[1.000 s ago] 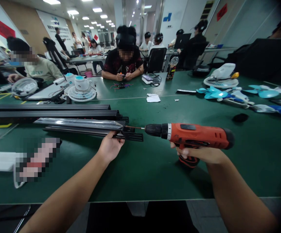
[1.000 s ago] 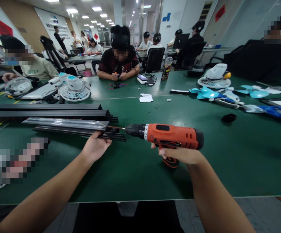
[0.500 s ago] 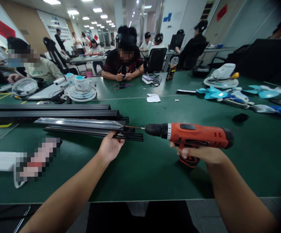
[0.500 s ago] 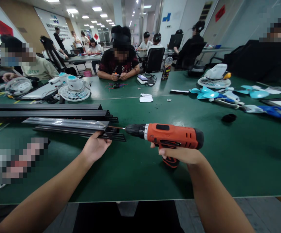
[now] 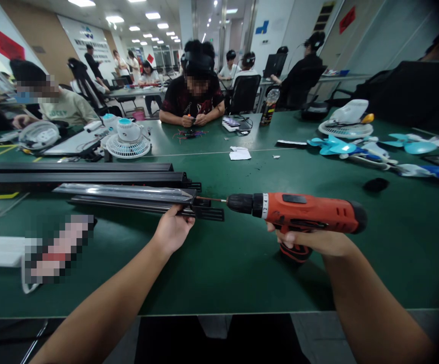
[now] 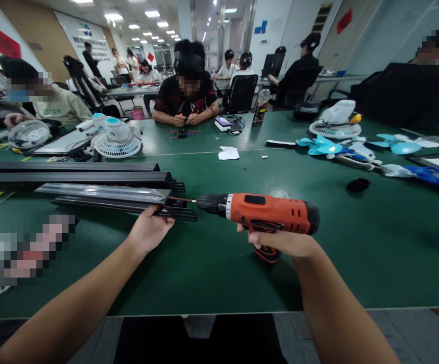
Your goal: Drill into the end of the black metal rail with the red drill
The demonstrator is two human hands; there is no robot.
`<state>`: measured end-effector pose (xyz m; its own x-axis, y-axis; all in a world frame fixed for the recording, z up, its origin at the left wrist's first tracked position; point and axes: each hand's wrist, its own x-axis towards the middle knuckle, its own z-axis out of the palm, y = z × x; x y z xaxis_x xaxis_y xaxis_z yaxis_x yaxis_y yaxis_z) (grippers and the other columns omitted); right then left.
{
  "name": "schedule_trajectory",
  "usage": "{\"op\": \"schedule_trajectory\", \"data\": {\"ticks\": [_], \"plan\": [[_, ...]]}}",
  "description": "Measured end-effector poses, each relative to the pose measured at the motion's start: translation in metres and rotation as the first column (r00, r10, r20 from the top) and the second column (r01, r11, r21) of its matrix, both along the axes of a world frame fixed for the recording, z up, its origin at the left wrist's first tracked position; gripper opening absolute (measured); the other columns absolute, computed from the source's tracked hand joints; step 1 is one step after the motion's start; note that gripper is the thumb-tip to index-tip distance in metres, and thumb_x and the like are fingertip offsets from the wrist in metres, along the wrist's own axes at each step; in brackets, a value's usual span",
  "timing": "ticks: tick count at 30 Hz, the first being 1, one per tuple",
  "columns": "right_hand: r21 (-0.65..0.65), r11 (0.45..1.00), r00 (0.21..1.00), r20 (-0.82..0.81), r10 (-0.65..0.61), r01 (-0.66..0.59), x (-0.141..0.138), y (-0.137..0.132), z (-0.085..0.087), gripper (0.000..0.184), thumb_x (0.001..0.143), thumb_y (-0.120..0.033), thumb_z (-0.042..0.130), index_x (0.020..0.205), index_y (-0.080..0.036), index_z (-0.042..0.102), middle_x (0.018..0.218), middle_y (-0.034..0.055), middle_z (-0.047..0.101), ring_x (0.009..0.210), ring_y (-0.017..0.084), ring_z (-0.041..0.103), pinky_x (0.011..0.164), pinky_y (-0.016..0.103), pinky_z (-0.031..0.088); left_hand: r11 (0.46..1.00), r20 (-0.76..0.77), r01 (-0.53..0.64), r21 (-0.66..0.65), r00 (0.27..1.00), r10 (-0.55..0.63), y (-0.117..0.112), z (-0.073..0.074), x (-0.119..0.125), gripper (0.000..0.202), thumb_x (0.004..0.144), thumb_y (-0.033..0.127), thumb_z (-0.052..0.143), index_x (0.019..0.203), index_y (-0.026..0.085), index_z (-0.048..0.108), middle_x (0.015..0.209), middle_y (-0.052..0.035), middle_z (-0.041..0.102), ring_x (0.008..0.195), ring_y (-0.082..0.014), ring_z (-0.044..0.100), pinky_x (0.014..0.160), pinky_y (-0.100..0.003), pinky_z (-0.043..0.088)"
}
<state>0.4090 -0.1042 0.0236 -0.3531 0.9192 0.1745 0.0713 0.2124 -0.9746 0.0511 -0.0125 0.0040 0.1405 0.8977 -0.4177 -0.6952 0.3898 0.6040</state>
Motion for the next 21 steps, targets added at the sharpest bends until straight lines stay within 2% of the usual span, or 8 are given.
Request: {"op": "schedule_trajectory", "data": {"ticks": [3, 7, 14, 21], "plan": [[-0.019, 1.000, 1.000, 0.008, -0.001, 0.001, 0.0025, 0.0004, -0.0022, 0.023, 0.099, -0.044, 0.095, 0.114, -0.027, 0.089, 0.099, 0.0054, 0.084, 0.067, 0.015, 0.072, 0.064, 0.030, 0.071, 1.000, -0.008, -0.002, -0.006, 1.000, 0.002, -0.0009, 0.0019, 0.0005, 0.020, 0.106, 0.010, 0.058, 0.096, 0.020, 0.072, 0.100, -0.0076, 0.077, 0.076, -0.0142, 0.062, 0.061, -0.026, 0.049], [-0.022, 1.000, 1.000, 0.008, 0.009, -0.009, 0.0033, 0.0009, -0.0031, 0.025, 0.099, -0.044, 0.095, 0.115, -0.025, 0.090, 0.085, 0.0028, 0.080, 0.065, 0.015, 0.072, 0.064, 0.028, 0.070, 1.000, -0.015, 0.007, -0.004, 1.000, -0.007, -0.0021, 0.0037, 0.0012, 0.019, 0.106, 0.010, 0.059, 0.096, 0.019, 0.072, 0.099, -0.0070, 0.077, 0.074, -0.0138, 0.062, 0.061, -0.026, 0.049], [0.003, 0.999, 0.999, -0.019, 0.044, -0.043, 0.0011, 0.0005, 0.0000, 0.023, 0.104, -0.039, 0.091, 0.120, -0.022, 0.090, 0.076, 0.0012, 0.074, 0.066, 0.017, 0.071, 0.062, 0.027, 0.069, 1.000, -0.019, -0.004, -0.025, 1.000, 0.003, -0.0022, 0.0070, 0.0035, 0.024, 0.108, 0.010, 0.055, 0.095, 0.018, 0.072, 0.099, -0.0070, 0.077, 0.073, -0.0132, 0.061, 0.060, -0.025, 0.047], [0.017, 0.999, 0.999, -0.036, 0.036, -0.036, 0.0002, 0.0006, -0.0005, 0.022, 0.103, -0.038, 0.092, 0.118, -0.022, 0.091, 0.078, 0.0026, 0.077, 0.063, 0.016, 0.070, 0.060, 0.026, 0.069, 0.999, -0.008, -0.004, -0.032, 1.000, 0.004, -0.0018, 0.0053, 0.0022, 0.023, 0.108, 0.010, 0.055, 0.094, 0.018, 0.071, 0.098, -0.0072, 0.077, 0.072, -0.0131, 0.059, 0.061, -0.026, 0.048]]}}
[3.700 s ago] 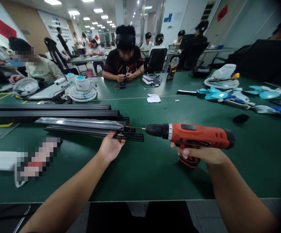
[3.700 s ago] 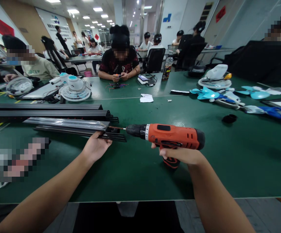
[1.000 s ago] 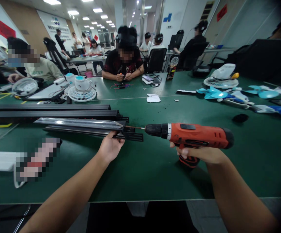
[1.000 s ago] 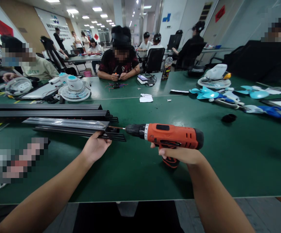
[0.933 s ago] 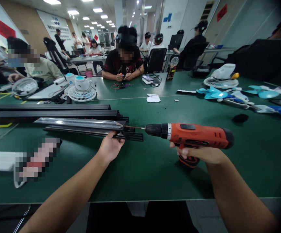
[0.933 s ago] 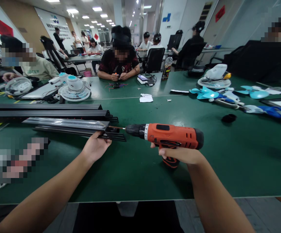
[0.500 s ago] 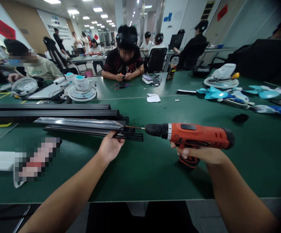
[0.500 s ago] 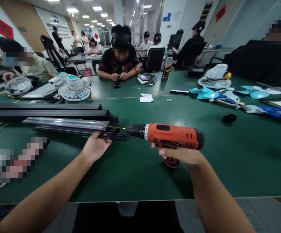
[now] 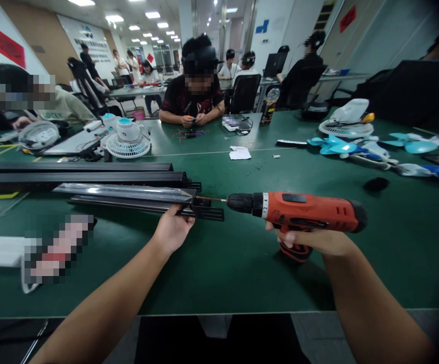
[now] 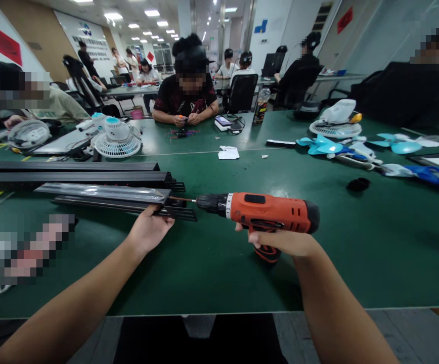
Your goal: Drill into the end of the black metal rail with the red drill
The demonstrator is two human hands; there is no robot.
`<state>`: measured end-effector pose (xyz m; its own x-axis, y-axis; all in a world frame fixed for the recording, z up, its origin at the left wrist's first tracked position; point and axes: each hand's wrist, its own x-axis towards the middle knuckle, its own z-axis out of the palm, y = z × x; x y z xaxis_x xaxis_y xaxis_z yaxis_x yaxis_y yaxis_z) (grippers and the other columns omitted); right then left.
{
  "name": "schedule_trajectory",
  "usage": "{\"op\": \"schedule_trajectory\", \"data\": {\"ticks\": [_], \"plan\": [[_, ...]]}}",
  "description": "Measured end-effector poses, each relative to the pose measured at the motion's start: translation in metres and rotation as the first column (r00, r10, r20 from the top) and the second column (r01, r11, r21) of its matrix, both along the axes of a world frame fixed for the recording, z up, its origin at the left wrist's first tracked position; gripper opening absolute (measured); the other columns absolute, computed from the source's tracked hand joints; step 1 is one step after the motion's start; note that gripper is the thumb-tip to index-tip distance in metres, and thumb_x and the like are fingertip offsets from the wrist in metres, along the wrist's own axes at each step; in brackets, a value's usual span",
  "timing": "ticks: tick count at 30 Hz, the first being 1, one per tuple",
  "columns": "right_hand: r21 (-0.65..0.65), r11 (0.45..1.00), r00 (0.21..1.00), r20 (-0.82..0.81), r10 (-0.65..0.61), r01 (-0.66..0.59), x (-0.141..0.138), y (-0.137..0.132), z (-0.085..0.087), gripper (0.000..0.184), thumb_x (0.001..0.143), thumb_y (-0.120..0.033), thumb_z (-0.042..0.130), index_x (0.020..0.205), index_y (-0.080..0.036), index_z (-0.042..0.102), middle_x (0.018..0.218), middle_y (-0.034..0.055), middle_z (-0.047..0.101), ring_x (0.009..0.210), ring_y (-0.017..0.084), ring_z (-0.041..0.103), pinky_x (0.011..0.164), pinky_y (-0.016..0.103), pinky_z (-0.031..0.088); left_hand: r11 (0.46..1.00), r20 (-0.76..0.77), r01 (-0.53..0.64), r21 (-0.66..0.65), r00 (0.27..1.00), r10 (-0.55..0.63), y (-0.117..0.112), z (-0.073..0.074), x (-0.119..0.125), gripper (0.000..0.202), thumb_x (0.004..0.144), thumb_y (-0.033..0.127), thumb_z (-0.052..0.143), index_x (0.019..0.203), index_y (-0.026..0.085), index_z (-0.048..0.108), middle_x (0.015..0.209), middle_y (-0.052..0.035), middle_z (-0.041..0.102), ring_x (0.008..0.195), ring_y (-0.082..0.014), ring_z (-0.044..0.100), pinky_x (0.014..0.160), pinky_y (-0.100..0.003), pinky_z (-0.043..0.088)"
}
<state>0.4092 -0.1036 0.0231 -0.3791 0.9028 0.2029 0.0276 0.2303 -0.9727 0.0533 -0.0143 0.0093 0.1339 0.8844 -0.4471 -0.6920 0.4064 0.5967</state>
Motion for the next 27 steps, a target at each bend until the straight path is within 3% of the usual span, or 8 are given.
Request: {"op": "schedule_trajectory", "data": {"ticks": [4, 9, 15, 20, 25, 27], "plan": [[0.001, 1.000, 1.000, 0.009, -0.014, 0.014, -0.0012, -0.0006, 0.0001, 0.022, 0.102, -0.039, 0.093, 0.117, -0.023, 0.091, 0.082, 0.0044, 0.080, 0.064, 0.016, 0.071, 0.061, 0.027, 0.070, 1.000, 0.003, 0.007, 0.007, 1.000, -0.007, 0.0002, 0.0000, -0.0004, 0.022, 0.107, 0.010, 0.056, 0.095, 0.018, 0.072, 0.099, -0.0073, 0.077, 0.073, -0.0136, 0.060, 0.061, -0.026, 0.047], [-0.015, 1.000, 1.000, 0.002, -0.016, 0.016, -0.0020, -0.0010, 0.0017, 0.023, 0.101, -0.040, 0.094, 0.115, -0.021, 0.091, 0.073, 0.0013, 0.074, 0.063, 0.016, 0.070, 0.060, 0.026, 0.068, 1.000, -0.003, -0.007, -0.009, 1.000, 0.007, 0.0000, 0.0006, 0.0010, 0.024, 0.109, 0.010, 0.054, 0.097, 0.018, 0.073, 0.097, -0.0067, 0.076, 0.072, -0.0133, 0.060, 0.060, -0.026, 0.047], [-0.022, 1.000, 1.000, 0.009, -0.020, 0.021, -0.0015, -0.0007, 0.0029, 0.024, 0.101, -0.040, 0.094, 0.116, -0.022, 0.090, 0.083, 0.0039, 0.079, 0.064, 0.016, 0.071, 0.061, 0.028, 0.069, 1.000, 0.003, 0.005, 0.009, 1.000, -0.005, 0.0002, 0.0002, 0.0005, 0.023, 0.108, 0.010, 0.056, 0.095, 0.018, 0.073, 0.100, -0.0078, 0.077, 0.073, -0.0137, 0.060, 0.061, -0.026, 0.047], [-0.017, 1.000, 1.000, 0.025, -0.019, 0.019, -0.0002, -0.0002, 0.0009, 0.023, 0.100, -0.041, 0.094, 0.115, -0.025, 0.090, 0.073, -0.0002, 0.073, 0.062, 0.015, 0.070, 0.061, 0.027, 0.069, 1.000, -0.004, 0.001, 0.015, 1.000, -0.001, 0.0008, -0.0013, 0.0005, 0.021, 0.107, 0.011, 0.058, 0.097, 0.018, 0.074, 0.102, -0.0077, 0.078, 0.073, -0.0135, 0.060, 0.061, -0.026, 0.047], [-0.008, 1.000, 0.999, 0.021, -0.030, 0.030, 0.0008, 0.0007, -0.0004, 0.024, 0.099, -0.042, 0.095, 0.114, -0.024, 0.089, 0.090, 0.0050, 0.081, 0.063, 0.014, 0.070, 0.061, 0.028, 0.069, 0.999, -0.012, 0.014, 0.036, 1.000, -0.013, 0.0020, -0.0047, -0.0012, 0.017, 0.103, 0.010, 0.061, 0.100, 0.020, 0.074, 0.102, -0.0079, 0.078, 0.076, -0.0149, 0.062, 0.062, -0.027, 0.047], [-0.009, 1.000, 0.999, 0.025, -0.022, 0.022, 0.0009, 0.0012, 0.0002, 0.025, 0.099, -0.043, 0.094, 0.114, -0.023, 0.089, 0.088, 0.0048, 0.081, 0.064, 0.015, 0.071, 0.062, 0.028, 0.069, 0.999, -0.015, 0.015, 0.039, 1.000, -0.014, 0.0017, -0.0046, -0.0015, 0.017, 0.103, 0.010, 0.061, 0.101, 0.021, 0.074, 0.101, -0.0076, 0.078, 0.075, -0.0150, 0.061, 0.062, -0.027, 0.047]]}}
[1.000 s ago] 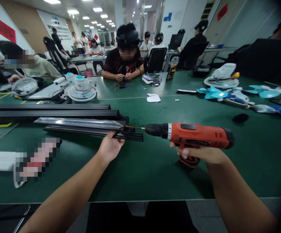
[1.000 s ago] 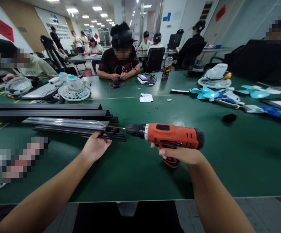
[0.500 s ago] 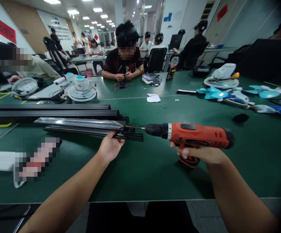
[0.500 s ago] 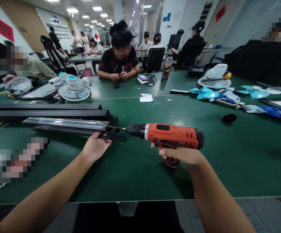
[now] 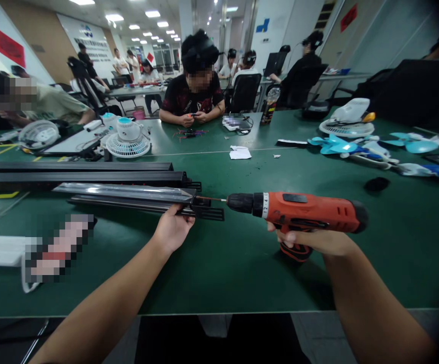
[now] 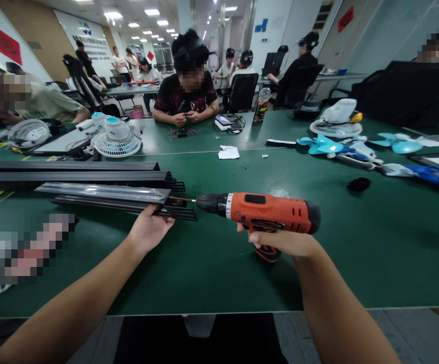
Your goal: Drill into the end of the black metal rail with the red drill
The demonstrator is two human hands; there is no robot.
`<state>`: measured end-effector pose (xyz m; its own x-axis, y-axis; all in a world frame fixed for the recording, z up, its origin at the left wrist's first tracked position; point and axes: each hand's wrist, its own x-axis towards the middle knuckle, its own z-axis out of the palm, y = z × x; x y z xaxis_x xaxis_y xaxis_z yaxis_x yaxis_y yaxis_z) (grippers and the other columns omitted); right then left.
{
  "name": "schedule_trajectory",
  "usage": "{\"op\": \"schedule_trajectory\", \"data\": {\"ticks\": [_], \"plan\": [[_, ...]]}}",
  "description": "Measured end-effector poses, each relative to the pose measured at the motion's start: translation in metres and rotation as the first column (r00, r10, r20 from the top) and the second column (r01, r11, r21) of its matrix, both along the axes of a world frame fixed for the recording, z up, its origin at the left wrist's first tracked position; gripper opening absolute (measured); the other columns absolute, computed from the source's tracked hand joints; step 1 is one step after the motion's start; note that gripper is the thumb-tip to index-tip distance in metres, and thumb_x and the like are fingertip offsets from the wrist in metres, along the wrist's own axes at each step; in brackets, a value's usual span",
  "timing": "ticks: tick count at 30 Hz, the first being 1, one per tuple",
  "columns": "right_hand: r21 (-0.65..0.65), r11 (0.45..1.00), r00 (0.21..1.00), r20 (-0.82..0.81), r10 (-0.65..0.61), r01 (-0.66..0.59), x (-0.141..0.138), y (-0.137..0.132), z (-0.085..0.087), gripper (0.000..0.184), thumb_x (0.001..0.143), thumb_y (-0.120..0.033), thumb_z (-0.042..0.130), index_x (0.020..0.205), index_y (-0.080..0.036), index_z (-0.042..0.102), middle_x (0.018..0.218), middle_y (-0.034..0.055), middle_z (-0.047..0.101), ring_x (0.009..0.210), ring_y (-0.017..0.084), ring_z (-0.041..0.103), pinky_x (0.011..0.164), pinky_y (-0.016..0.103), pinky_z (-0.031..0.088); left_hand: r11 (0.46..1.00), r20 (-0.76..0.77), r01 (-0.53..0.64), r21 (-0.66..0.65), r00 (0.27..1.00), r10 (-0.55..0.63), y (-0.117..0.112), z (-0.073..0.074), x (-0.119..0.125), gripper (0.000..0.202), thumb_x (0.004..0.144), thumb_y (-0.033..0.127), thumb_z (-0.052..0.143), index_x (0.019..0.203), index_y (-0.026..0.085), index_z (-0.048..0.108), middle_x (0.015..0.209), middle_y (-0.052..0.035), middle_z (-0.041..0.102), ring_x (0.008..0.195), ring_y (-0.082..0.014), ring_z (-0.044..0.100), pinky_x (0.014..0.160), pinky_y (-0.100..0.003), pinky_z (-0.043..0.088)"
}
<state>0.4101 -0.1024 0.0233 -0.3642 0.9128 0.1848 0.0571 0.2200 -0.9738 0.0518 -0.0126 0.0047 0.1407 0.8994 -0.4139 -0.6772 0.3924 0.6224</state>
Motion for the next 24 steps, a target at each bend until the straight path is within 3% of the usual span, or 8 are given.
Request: {"op": "schedule_trajectory", "data": {"ticks": [4, 8, 13, 24], "plan": [[0.012, 1.000, 1.000, 0.015, 0.005, -0.005, -0.0012, 0.0002, 0.0025, 0.025, 0.099, -0.044, 0.094, 0.112, -0.023, 0.089, 0.075, 0.0013, 0.075, 0.063, 0.016, 0.071, 0.059, 0.027, 0.068, 1.000, 0.002, 0.004, -0.006, 1.000, -0.004, -0.0014, 0.0028, 0.0009, 0.019, 0.105, 0.011, 0.058, 0.101, 0.021, 0.074, 0.103, -0.0077, 0.078, 0.075, -0.0145, 0.060, 0.062, -0.027, 0.048], [-0.003, 1.000, 1.000, 0.005, -0.011, 0.011, -0.0049, -0.0010, 0.0058, 0.024, 0.099, -0.044, 0.094, 0.110, -0.023, 0.089, 0.085, 0.0042, 0.080, 0.062, 0.016, 0.070, 0.058, 0.028, 0.067, 1.000, 0.006, -0.010, -0.029, 1.000, 0.011, -0.0008, 0.0031, 0.0010, 0.018, 0.105, 0.011, 0.057, 0.100, 0.020, 0.073, 0.101, -0.0076, 0.077, 0.075, -0.0148, 0.061, 0.062, -0.027, 0.047], [-0.004, 1.000, 1.000, -0.004, -0.001, 0.001, -0.0060, -0.0024, 0.0073, 0.025, 0.099, -0.043, 0.094, 0.113, -0.022, 0.089, 0.073, 0.0014, 0.074, 0.061, 0.017, 0.069, 0.057, 0.029, 0.067, 1.000, -0.002, 0.014, 0.013, 1.000, -0.014, 0.0013, -0.0024, -0.0020, 0.015, 0.102, 0.011, 0.062, 0.103, 0.021, 0.074, 0.104, -0.0077, 0.078, 0.077, -0.0152, 0.063, 0.064, -0.028, 0.048], [0.024, 1.000, 1.000, 0.028, -0.002, 0.002, -0.0092, -0.0024, 0.0093, 0.025, 0.102, -0.045, 0.092, 0.110, -0.022, 0.088, 0.074, 0.0016, 0.076, 0.060, 0.015, 0.069, 0.054, 0.024, 0.062, 1.000, 0.008, -0.008, 0.000, 1.000, 0.008, 0.0001, -0.0001, 0.0001, 0.019, 0.104, 0.010, 0.060, 0.095, 0.019, 0.074, 0.100, -0.0073, 0.078, 0.077, -0.0142, 0.064, 0.064, -0.026, 0.050]]}}
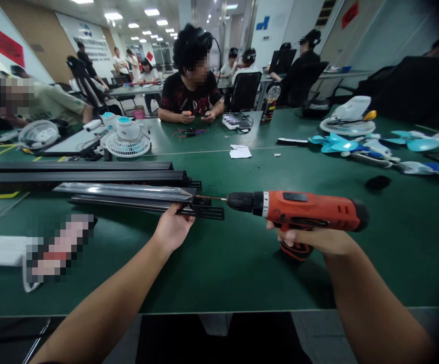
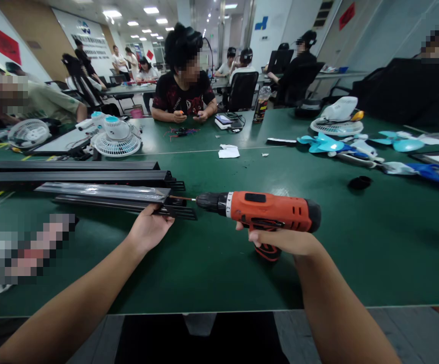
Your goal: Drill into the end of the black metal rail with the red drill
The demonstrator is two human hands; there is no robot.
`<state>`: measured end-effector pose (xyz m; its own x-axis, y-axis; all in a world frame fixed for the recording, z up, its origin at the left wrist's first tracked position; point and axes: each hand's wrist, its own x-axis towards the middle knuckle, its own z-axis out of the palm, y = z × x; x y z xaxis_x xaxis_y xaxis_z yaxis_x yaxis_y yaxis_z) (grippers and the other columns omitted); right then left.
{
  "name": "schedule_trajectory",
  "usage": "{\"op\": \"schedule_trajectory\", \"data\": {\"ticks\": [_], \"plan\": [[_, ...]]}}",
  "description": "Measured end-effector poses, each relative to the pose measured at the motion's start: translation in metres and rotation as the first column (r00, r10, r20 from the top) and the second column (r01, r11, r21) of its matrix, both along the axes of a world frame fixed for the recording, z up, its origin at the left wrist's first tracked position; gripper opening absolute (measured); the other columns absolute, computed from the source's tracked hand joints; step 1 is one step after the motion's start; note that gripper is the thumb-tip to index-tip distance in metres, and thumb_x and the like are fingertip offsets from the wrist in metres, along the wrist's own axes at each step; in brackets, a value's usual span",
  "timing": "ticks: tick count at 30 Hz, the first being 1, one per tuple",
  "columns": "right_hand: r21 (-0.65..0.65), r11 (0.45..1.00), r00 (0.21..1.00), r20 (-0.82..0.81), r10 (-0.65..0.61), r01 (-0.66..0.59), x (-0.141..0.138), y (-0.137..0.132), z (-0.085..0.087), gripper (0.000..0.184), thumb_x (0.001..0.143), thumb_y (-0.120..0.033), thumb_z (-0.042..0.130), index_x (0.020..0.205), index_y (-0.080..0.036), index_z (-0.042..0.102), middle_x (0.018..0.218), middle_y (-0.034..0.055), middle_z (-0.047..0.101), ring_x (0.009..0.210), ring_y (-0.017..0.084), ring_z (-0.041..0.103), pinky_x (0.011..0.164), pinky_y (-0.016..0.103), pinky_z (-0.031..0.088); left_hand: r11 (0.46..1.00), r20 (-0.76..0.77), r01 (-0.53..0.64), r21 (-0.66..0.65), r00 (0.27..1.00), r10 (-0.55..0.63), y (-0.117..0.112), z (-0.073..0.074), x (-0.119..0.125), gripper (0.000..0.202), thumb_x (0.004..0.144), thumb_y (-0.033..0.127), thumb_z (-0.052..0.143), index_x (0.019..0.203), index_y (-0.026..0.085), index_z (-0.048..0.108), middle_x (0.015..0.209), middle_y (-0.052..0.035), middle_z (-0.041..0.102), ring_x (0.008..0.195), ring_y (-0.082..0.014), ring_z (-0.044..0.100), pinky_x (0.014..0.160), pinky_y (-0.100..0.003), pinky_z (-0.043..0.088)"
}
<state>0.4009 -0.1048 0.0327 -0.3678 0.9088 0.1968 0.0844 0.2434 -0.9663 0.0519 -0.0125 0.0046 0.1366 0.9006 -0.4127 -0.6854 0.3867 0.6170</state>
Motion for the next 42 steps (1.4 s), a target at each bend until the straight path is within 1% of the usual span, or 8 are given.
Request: {"op": "schedule_trajectory", "data": {"ticks": [6, 14, 18, 22, 25, 32, 35, 42], "plan": [[0.006, 1.000, 1.000, -0.006, -0.006, 0.006, 0.0005, 0.0002, -0.0014, 0.025, 0.101, -0.045, 0.093, 0.111, -0.023, 0.089, 0.073, 0.0014, 0.077, 0.058, 0.015, 0.069, 0.053, 0.025, 0.062, 0.999, 0.006, -0.002, 0.034, 1.000, 0.002, 0.0022, -0.0042, -0.0011, 0.018, 0.099, 0.009, 0.064, 0.103, 0.020, 0.077, 0.101, -0.0072, 0.081, 0.083, -0.0171, 0.070, 0.070, -0.029, 0.054], [-0.024, 1.000, 1.000, -0.013, 0.000, 0.000, 0.0028, 0.0011, -0.0045, 0.023, 0.101, -0.044, 0.092, 0.113, -0.024, 0.088, 0.075, 0.0009, 0.077, 0.060, 0.015, 0.070, 0.058, 0.026, 0.065, 0.999, 0.012, -0.023, 0.026, 1.000, 0.023, 0.0032, -0.0056, -0.0008, 0.017, 0.099, 0.009, 0.064, 0.105, 0.020, 0.077, 0.097, -0.0055, 0.079, 0.081, -0.0157, 0.069, 0.071, -0.028, 0.056], [-0.043, 0.999, 1.000, -0.022, 0.000, -0.001, 0.0054, 0.0000, -0.0049, 0.021, 0.101, -0.040, 0.093, 0.115, -0.024, 0.090, 0.084, 0.0043, 0.081, 0.063, 0.015, 0.071, 0.055, 0.024, 0.064, 1.000, 0.021, -0.027, 0.013, 0.999, 0.027, 0.0035, -0.0052, -0.0006, 0.016, 0.098, 0.008, 0.065, 0.103, 0.018, 0.077, 0.097, -0.0063, 0.079, 0.080, -0.0153, 0.068, 0.070, -0.028, 0.054], [-0.034, 0.999, 1.000, -0.030, -0.002, 0.001, 0.0059, 0.0004, -0.0062, 0.021, 0.101, -0.040, 0.093, 0.115, -0.023, 0.091, 0.081, 0.0039, 0.080, 0.063, 0.016, 0.072, 0.059, 0.026, 0.068, 0.999, 0.012, -0.025, 0.019, 1.000, 0.025, 0.0037, -0.0051, -0.0006, 0.017, 0.099, 0.009, 0.064, 0.102, 0.019, 0.078, 0.097, -0.0066, 0.080, 0.081, -0.0159, 0.069, 0.071, -0.028, 0.055], [-0.028, 1.000, 0.999, -0.040, -0.001, 0.000, 0.0047, 0.0014, -0.0061, 0.023, 0.100, -0.041, 0.094, 0.114, -0.023, 0.091, 0.090, 0.0056, 0.084, 0.062, 0.015, 0.072, 0.060, 0.027, 0.069, 1.000, 0.003, -0.016, 0.022, 1.000, 0.016, 0.0036, -0.0057, -0.0013, 0.019, 0.100, 0.010, 0.064, 0.105, 0.019, 0.079, 0.101, -0.0073, 0.083, 0.085, -0.0169, 0.073, 0.073, -0.028, 0.057], [-0.048, 0.999, 0.999, -0.026, -0.025, 0.024, 0.0028, -0.0002, -0.0024, 0.026, 0.097, -0.044, 0.095, 0.112, -0.023, 0.091, 0.086, 0.0056, 0.082, 0.062, 0.017, 0.072, 0.053, 0.027, 0.064, 0.999, 0.000, 0.011, 0.046, 1.000, -0.011, 0.0044, -0.0088, -0.0041, 0.026, 0.098, 0.010, 0.067, 0.118, 0.021, 0.080, 0.102, -0.0063, 0.083, 0.083, -0.0172, 0.073, 0.073, -0.029, 0.059], [-0.043, 0.999, 1.000, 0.001, -0.016, 0.016, 0.0030, 0.0001, -0.0027, 0.025, 0.098, -0.045, 0.094, 0.109, -0.024, 0.090, 0.078, 0.0033, 0.079, 0.061, 0.017, 0.070, 0.053, 0.027, 0.063, 0.999, 0.000, 0.011, 0.035, 1.000, -0.011, 0.0042, -0.0082, -0.0032, 0.023, 0.099, 0.010, 0.066, 0.115, 0.021, 0.079, 0.102, -0.0066, 0.082, 0.083, -0.0169, 0.072, 0.071, -0.029, 0.057], [0.002, 1.000, 1.000, -0.006, -0.011, 0.011, 0.0014, 0.0013, -0.0029, 0.027, 0.100, -0.048, 0.092, 0.111, -0.024, 0.088, 0.073, 0.0006, 0.076, 0.059, 0.015, 0.068, 0.056, 0.027, 0.062, 1.000, 0.000, -0.013, 0.010, 1.000, 0.013, 0.0031, -0.0062, -0.0017, 0.018, 0.102, 0.010, 0.062, 0.106, 0.019, 0.077, 0.098, -0.0063, 0.080, 0.080, -0.0152, 0.069, 0.068, -0.027, 0.054]]}}
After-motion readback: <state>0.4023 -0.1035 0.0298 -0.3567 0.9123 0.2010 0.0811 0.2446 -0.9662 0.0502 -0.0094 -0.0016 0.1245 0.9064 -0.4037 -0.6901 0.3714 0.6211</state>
